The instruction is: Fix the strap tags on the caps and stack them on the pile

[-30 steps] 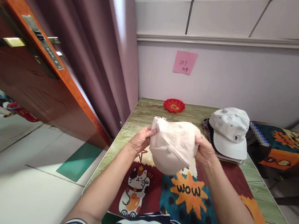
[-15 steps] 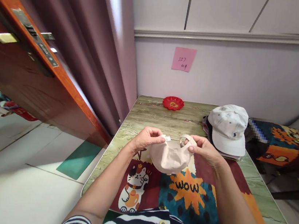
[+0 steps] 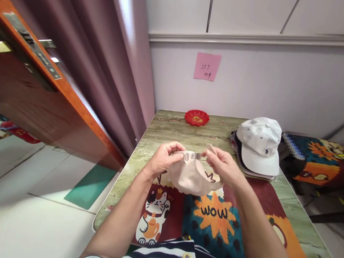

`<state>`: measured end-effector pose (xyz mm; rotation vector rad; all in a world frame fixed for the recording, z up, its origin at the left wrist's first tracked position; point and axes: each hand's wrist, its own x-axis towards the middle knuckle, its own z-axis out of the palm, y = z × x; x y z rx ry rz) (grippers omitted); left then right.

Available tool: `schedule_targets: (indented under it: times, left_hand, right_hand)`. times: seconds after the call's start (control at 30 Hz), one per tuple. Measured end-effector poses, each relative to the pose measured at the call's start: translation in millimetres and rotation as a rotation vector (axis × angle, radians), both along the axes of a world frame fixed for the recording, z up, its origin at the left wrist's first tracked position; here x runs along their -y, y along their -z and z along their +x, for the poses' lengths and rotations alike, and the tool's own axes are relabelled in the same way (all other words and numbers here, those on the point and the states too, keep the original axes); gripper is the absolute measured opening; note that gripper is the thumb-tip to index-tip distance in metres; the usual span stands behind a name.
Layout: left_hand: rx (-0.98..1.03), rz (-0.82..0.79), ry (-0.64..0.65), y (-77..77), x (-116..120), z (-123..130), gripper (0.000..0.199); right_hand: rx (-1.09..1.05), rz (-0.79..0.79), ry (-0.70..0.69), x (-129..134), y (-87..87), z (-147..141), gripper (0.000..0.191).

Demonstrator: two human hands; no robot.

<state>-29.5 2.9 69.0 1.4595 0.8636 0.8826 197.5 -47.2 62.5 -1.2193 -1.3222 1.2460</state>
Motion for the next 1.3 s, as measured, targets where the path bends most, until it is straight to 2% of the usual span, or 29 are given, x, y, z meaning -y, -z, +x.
schedule_targets:
  times: [0.1,0.27,0.37,0.5,0.57,0.73,0.87,0.97,1.03,1.13,1.3]
  left_hand:
    - [-0.02,0.01,0.001,0.5,1,-1,0.018]
    - [-0.029,0.041,0.003,3.9,4,-2,0.017]
    - [-0.079,0.097,0.028,3.6,6,-2,0.013]
    - [-0.26,0.319,0.118,-2.9,13,1,0.021]
    - [-0.365,0.47,0.108,-3.9,18,5,0.027]
    - [-0.672,0.824,-0.09,8.6,28,22,0.022]
    - [-0.848,1.007,-0.227,20.5,28,31,0.017]
    - [-0.813,0.956,-0.265,24.6,21,29,0.011]
    - [-0.699,0.848,-0.269,25.3,16,23,0.009]
    - [-0.516,0.664,-0.244,24.0,11,11,0.008]
    - [-0.381,0.464,-0.128,21.1,9,-5,0.013]
  right_hand:
    - [0.068,-0.017,-0.037,-3,8.5,-9,0.044]
    - [-0.026,-0.072,-0.085,-4,12.0,-16,0.05]
    - [-0.031,-0.078,-0.059,-5,12.8,-21,0.049]
    - [-0.017,-0.017,-0.048,-7,20.1,-27,0.041]
    - [0.007,0.039,-0.043,-9,25.5,-31,0.037]
    - [0.009,0.109,0.029,-13,33.0,-38,0.03]
    - [-0.011,0.131,0.085,-13,26.2,-39,0.031]
    - [-0.051,0.092,0.055,-10,20.7,-36,0.04]
    - [-0.107,0.024,0.077,-9,21.8,-32,0.045]
    - [-0.154,-0.002,0.164,-10,30.8,-26,0.041]
    - [0.0,0.032,0.183,-10,42.1,-25,0.036]
